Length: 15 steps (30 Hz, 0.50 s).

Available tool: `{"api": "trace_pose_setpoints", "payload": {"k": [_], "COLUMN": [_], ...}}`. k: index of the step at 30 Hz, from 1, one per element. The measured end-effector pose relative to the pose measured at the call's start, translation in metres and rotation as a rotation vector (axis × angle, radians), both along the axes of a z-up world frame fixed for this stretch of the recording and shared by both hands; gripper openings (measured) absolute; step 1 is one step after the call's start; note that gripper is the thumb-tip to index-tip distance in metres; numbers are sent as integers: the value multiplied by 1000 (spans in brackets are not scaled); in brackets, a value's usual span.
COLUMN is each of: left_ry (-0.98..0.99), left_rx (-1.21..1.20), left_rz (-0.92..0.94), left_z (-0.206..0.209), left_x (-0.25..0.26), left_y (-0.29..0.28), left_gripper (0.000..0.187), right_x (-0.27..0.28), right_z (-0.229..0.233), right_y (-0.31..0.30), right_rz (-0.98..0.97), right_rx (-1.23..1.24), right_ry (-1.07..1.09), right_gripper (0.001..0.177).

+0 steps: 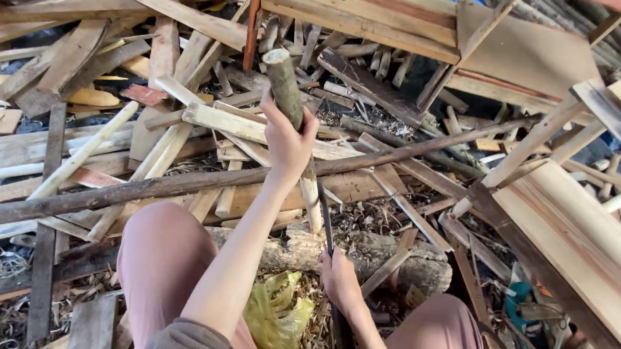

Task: Carving a wooden branch with a knife

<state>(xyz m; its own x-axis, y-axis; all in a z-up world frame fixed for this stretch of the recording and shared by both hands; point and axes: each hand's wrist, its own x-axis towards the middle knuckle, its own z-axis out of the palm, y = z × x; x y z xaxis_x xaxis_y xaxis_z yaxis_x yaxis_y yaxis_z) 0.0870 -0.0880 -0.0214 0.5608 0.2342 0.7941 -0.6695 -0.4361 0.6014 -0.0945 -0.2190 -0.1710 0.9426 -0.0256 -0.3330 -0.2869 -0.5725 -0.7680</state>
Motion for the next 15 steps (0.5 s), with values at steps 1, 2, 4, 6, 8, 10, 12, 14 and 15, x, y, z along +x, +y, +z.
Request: {"api": "trace_pose_setpoints", "payload": {"k": [1, 2, 4, 6, 8, 10, 12, 14, 15], "left_ry": [13, -29, -67, -62, -46, -29, -44, -50, -63], "left_rx": [3, -34, -74, -103, -119, -153, -196, -159, -112], "left_rz": [-4, -56, -108, -16, -32, -44, -19, 132, 280], "left_z": [-5, -11, -21, -24, -25, -27, -34, -31, -31], "left_x": [5, 9, 14, 22, 21, 22, 19, 11, 1], "left_y": [0, -1, 0, 2, 9, 15, 25, 38, 46], "left_gripper": [72, 70, 68, 58, 59, 59, 66, 62, 59], "right_x": [-2, -4, -3, 8, 5, 3, -2, -2, -10], "right_z": [4, 8, -16, -72, -49, -25, -2, -23, -34], "right_y": [1, 2, -2, -7, -4, -5, 2, 5, 8], "right_rz": [-4, -50, -98, -47, -115, -181, -49, -35, -22], "right_rx": [3, 64, 123, -86, 36, 141, 73, 17, -33], "right_ry": [13, -3, -15, 28, 155, 281, 164, 33, -106], "right_gripper": [25, 23, 21, 31, 28, 27, 28, 25, 24]}}
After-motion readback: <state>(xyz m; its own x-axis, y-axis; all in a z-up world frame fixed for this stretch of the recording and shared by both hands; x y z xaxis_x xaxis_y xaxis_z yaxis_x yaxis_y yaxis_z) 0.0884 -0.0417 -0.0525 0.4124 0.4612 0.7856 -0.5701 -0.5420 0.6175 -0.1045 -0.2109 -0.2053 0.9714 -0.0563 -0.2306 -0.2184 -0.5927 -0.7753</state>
